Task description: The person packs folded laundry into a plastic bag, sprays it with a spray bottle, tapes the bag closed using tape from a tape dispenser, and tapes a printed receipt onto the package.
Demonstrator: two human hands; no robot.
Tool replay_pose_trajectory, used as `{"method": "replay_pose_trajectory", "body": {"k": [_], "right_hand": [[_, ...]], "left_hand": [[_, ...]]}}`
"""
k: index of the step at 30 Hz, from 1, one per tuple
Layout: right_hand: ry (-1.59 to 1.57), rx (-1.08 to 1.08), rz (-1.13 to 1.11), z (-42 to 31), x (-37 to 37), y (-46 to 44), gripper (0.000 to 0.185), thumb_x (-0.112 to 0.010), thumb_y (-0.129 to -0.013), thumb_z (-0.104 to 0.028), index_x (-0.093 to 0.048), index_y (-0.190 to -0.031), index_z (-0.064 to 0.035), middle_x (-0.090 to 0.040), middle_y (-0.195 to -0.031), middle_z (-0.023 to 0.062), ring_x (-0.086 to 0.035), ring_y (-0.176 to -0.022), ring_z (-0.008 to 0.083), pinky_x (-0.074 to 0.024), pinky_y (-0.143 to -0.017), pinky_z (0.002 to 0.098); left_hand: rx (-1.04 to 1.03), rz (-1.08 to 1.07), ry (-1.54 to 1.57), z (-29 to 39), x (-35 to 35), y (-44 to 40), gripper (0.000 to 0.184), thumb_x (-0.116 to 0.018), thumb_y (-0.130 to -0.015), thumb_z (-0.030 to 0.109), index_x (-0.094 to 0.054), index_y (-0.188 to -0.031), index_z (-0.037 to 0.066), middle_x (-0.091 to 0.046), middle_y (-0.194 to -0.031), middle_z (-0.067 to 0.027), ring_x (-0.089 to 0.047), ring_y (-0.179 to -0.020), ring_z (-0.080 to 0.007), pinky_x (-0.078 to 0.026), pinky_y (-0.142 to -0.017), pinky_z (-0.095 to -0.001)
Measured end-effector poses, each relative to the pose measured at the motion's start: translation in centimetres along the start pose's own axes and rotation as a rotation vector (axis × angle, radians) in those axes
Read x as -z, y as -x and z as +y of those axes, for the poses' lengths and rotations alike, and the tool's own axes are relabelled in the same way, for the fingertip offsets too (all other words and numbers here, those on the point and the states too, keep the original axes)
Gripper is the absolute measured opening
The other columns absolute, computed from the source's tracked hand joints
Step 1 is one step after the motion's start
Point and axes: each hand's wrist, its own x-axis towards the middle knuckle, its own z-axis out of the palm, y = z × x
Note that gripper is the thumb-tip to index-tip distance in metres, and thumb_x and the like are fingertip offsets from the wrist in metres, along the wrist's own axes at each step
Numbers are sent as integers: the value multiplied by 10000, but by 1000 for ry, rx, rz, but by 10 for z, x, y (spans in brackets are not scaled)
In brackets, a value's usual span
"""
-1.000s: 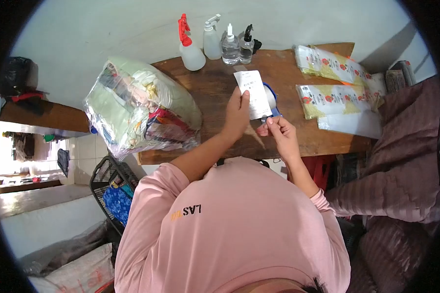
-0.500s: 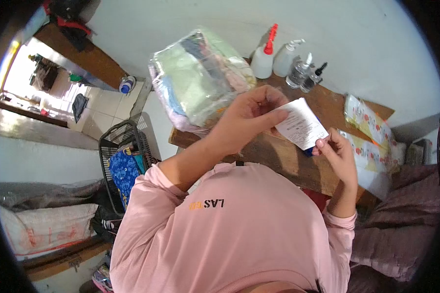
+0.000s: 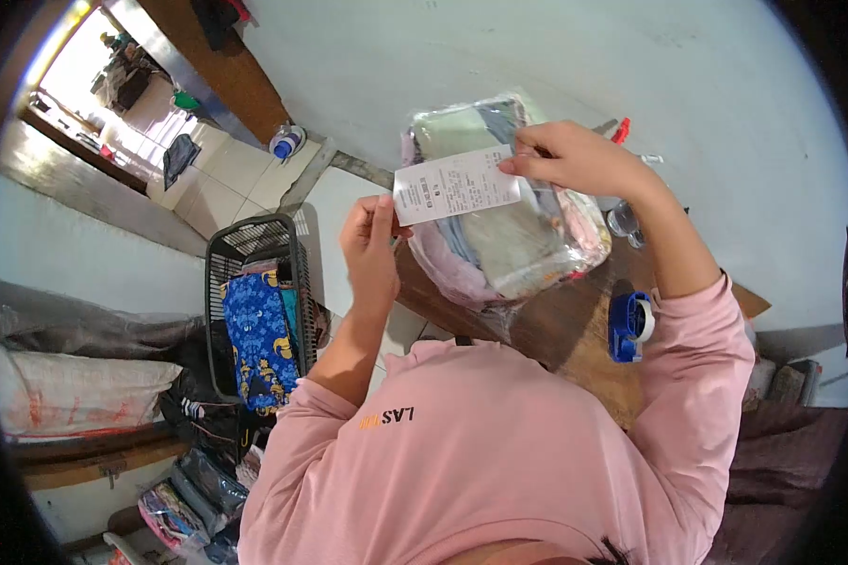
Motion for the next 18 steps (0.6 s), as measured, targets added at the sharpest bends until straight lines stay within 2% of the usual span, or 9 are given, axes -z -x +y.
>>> {"method": "replay_pose_trajectory", "body": {"k": [4, 10, 11, 14, 16, 18], "right_hand": [[179, 30, -146, -1, -1, -37, 436, -602, -868, -370, -437, -645, -34, -382, -533, 27, -401, -487, 126, -321, -462, 301], [134, -99, -246, 3, 1, -50, 472, -608, -855, -408, -443, -632, -25, -363, -525, 35, -365, -493, 151, -318, -477, 328], [157, -75, -246, 6, 1, -52, 477, -609, -852, -416, -454, -631, -23, -369, -522, 39, -367, -494, 156, -318, -477, 333], [224, -27, -244, 12, 1, -57, 495, -617, -837, -442, -485, -631, -13, -393, -517, 55, -382, -494, 172, -326, -480, 343], [277, -23, -237, 9, 3, -57, 509, -626, -822, -461, -506, -633, -4, -413, -517, 69, -402, -494, 181, -344, -487, 346], [390, -113, -212, -2, 4, -55, 526, -630, -809, -486, -537, -644, 5, -434, -514, 76, -435, -504, 185, -369, -503, 339]], "left_hand": [[51, 123, -28, -36, 2, 1, 162, -503, -949, 180, -550, -873, 45, -533, -785, 3, -475, -700, -66, -413, -648, -220], [-72, 124, -195, -59, -9, 5, 179, -484, -958, 194, -501, -901, 25, -470, -784, 9, -408, -737, -65, -364, -693, -210], [-15, 109, -185, -68, -6, 5, 153, -470, -961, 186, -465, -960, 33, -458, -854, -13, -415, -780, -83, -371, -741, -233], [49, 86, -24, -78, -6, 4, 294, -477, -959, 223, -415, -1149, 7, -455, -1119, -97, -439, -1075, -176, -329, -952, -292], [45, 31, -29, -86, -4, 0, 400, -448, -967, 257, -348, -1261, 6, -398, -1238, -119, -383, -1172, -208, -279, -1013, -320], [67, -49, -34, -91, 0, -3, 482, -398, -976, 302, -286, -1341, 8, -354, -1323, -140, -342, -1238, -227, -245, -1054, -338]]}}
